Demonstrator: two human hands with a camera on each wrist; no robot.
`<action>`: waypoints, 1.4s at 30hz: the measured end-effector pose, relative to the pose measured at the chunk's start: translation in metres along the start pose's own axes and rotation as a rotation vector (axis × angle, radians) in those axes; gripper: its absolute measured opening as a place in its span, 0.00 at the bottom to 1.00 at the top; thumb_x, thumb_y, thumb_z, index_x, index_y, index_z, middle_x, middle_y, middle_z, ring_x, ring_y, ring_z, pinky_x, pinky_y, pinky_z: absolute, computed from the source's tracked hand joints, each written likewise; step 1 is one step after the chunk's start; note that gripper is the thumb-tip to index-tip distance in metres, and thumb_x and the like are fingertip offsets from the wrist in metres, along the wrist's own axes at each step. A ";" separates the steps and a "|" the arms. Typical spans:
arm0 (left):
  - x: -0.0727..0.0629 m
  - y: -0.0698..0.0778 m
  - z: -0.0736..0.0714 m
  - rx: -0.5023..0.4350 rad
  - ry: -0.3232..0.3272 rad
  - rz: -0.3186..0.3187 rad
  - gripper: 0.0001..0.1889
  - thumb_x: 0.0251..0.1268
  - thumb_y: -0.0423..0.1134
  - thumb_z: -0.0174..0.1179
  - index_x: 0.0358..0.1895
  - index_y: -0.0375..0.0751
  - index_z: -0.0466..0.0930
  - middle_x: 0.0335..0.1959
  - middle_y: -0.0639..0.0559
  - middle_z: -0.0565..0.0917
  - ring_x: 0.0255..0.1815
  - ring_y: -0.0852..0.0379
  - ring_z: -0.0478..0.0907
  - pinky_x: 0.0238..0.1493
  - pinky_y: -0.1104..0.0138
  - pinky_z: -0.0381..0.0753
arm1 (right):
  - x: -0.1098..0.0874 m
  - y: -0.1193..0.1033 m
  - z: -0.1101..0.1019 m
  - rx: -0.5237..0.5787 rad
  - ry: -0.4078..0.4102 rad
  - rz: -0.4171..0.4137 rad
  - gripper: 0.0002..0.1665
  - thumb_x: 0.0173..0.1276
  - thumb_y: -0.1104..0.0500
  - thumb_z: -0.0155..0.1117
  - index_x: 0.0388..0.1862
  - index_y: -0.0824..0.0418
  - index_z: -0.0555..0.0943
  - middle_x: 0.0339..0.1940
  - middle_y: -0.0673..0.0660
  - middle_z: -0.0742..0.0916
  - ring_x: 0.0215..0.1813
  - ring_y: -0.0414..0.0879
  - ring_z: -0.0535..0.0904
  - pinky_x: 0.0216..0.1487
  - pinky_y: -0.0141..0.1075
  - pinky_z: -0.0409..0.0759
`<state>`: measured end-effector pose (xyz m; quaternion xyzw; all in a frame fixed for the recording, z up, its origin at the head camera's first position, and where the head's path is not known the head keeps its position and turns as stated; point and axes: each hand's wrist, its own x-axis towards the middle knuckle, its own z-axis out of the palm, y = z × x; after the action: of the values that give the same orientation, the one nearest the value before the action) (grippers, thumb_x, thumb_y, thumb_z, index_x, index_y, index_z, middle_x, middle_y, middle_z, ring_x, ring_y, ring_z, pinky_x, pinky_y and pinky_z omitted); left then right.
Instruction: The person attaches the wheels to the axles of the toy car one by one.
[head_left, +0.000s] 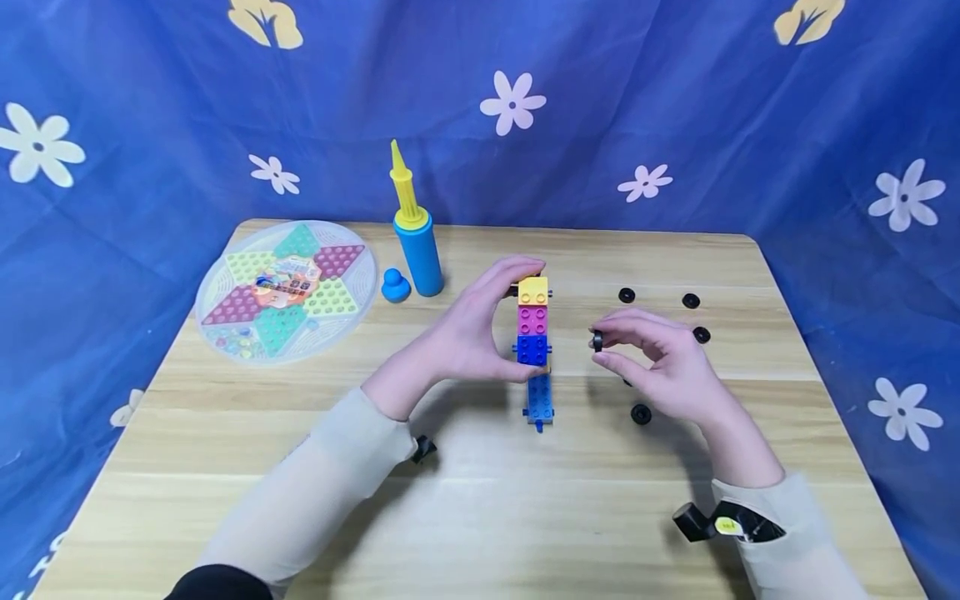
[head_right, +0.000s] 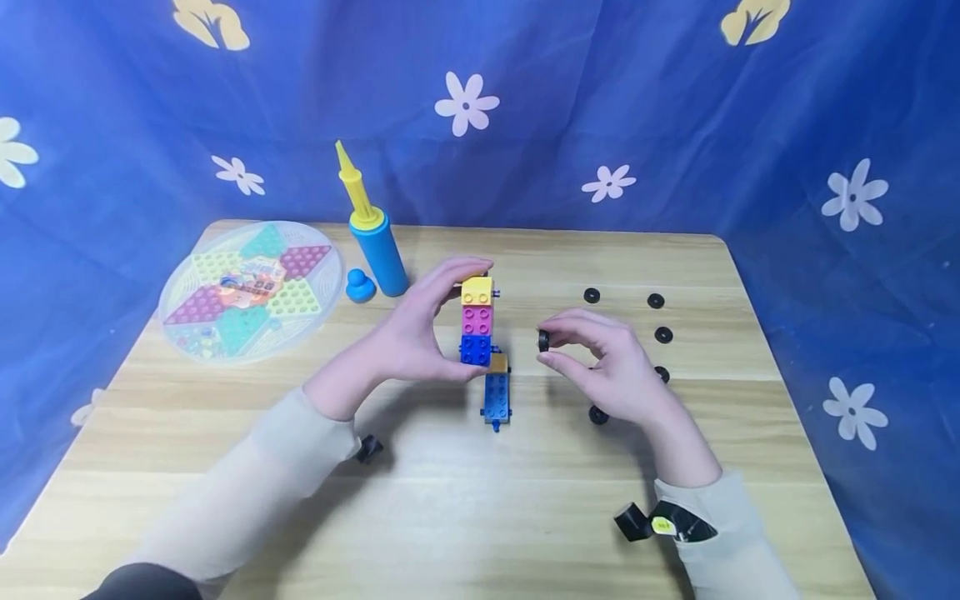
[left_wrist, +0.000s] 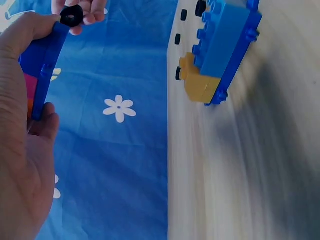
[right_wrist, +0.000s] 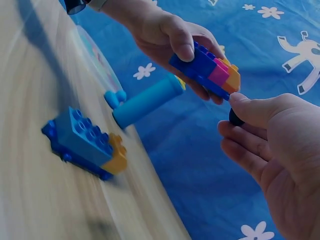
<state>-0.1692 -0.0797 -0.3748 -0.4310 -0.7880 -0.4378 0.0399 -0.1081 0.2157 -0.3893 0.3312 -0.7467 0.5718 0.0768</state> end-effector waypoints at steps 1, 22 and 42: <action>-0.001 0.001 0.001 -0.007 0.009 0.009 0.61 0.42 0.48 0.88 0.81 0.39 0.60 0.78 0.49 0.66 0.78 0.54 0.64 0.71 0.48 0.74 | 0.000 -0.001 0.002 0.017 0.003 0.004 0.27 0.56 0.88 0.70 0.55 0.75 0.85 0.51 0.64 0.87 0.51 0.51 0.87 0.57 0.42 0.86; -0.012 0.009 0.012 -0.082 0.053 0.066 0.57 0.40 0.43 0.89 0.76 0.40 0.64 0.79 0.50 0.65 0.77 0.53 0.66 0.71 0.57 0.74 | 0.000 0.001 0.028 0.125 -0.020 -0.020 0.29 0.57 0.87 0.70 0.57 0.73 0.85 0.52 0.65 0.88 0.53 0.52 0.87 0.57 0.44 0.86; -0.006 0.013 0.012 -0.049 0.095 0.106 0.55 0.37 0.46 0.89 0.72 0.34 0.68 0.76 0.47 0.70 0.75 0.52 0.69 0.74 0.57 0.71 | -0.001 0.001 0.037 0.193 -0.009 0.013 0.23 0.60 0.84 0.71 0.55 0.76 0.85 0.50 0.68 0.89 0.52 0.53 0.88 0.52 0.45 0.88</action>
<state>-0.1523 -0.0723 -0.3762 -0.4515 -0.7504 -0.4744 0.0896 -0.0980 0.1833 -0.4028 0.3349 -0.6906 0.6399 0.0374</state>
